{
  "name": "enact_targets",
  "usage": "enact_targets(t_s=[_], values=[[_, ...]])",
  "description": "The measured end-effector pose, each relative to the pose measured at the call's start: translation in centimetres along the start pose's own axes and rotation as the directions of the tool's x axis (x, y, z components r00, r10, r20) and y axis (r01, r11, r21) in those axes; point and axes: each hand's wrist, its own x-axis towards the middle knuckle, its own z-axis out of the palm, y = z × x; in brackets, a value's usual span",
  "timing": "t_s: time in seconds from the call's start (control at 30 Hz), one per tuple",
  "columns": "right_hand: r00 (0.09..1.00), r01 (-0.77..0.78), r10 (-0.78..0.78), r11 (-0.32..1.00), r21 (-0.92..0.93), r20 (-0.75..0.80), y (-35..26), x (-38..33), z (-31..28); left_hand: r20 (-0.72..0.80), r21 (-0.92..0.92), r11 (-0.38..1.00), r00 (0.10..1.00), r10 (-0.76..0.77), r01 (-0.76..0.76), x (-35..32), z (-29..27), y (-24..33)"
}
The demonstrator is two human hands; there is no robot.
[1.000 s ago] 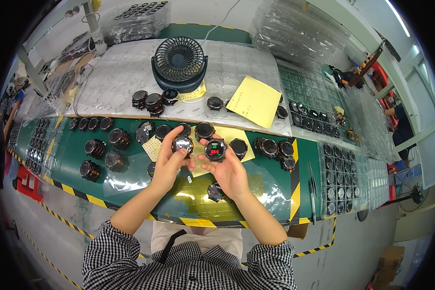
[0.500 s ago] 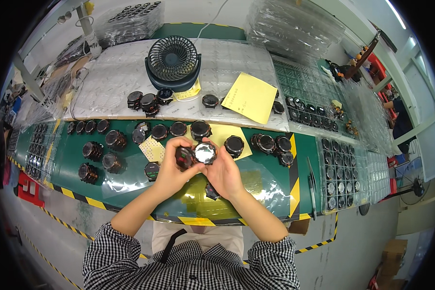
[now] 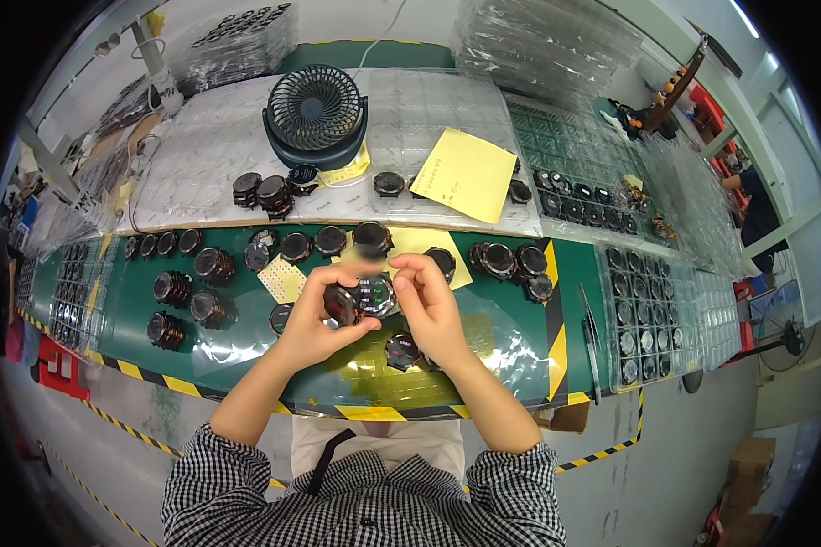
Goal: Inspecting and organizing camera lens modules and logging the results on a clipboard.
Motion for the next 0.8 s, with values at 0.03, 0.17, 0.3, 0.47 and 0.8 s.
enact_targets(t_s=[0.03, 0.17, 0.3, 0.47, 0.8], values=[[0.997, -0.056, 0.055, 0.998, 0.014, 0.044, -0.2, 0.1, -0.5, 0.042, 0.009, 1.000, 0.999, 0.020, -0.020, 0.1, -0.1, 0.2], [0.968, -0.237, 0.227, 0.968, 0.087, 0.108, -0.9, 0.2, -0.9, 0.096, 0.017, 1.000, 0.995, 0.012, -0.014, 0.0, -0.1, 0.2], [0.995, -0.082, 0.078, 0.995, 0.060, 0.067, -0.2, 0.2, -0.8, 0.094, 0.006, 0.999, 0.995, -0.036, 0.036, 0.1, 0.1, 0.3], [0.986, -0.153, 0.151, 0.988, 0.022, 0.065, -0.5, -0.1, -0.7, 0.103, -0.022, 0.995, 0.991, -0.090, 0.093, 0.0, 0.1, 0.4], [0.676, 0.714, -0.628, 0.426, -0.556, 0.387, -0.8, -0.8, 0.2, -0.087, 0.195, 0.968, 0.986, -0.143, 0.158, 0.0, -0.1, 0.5]])
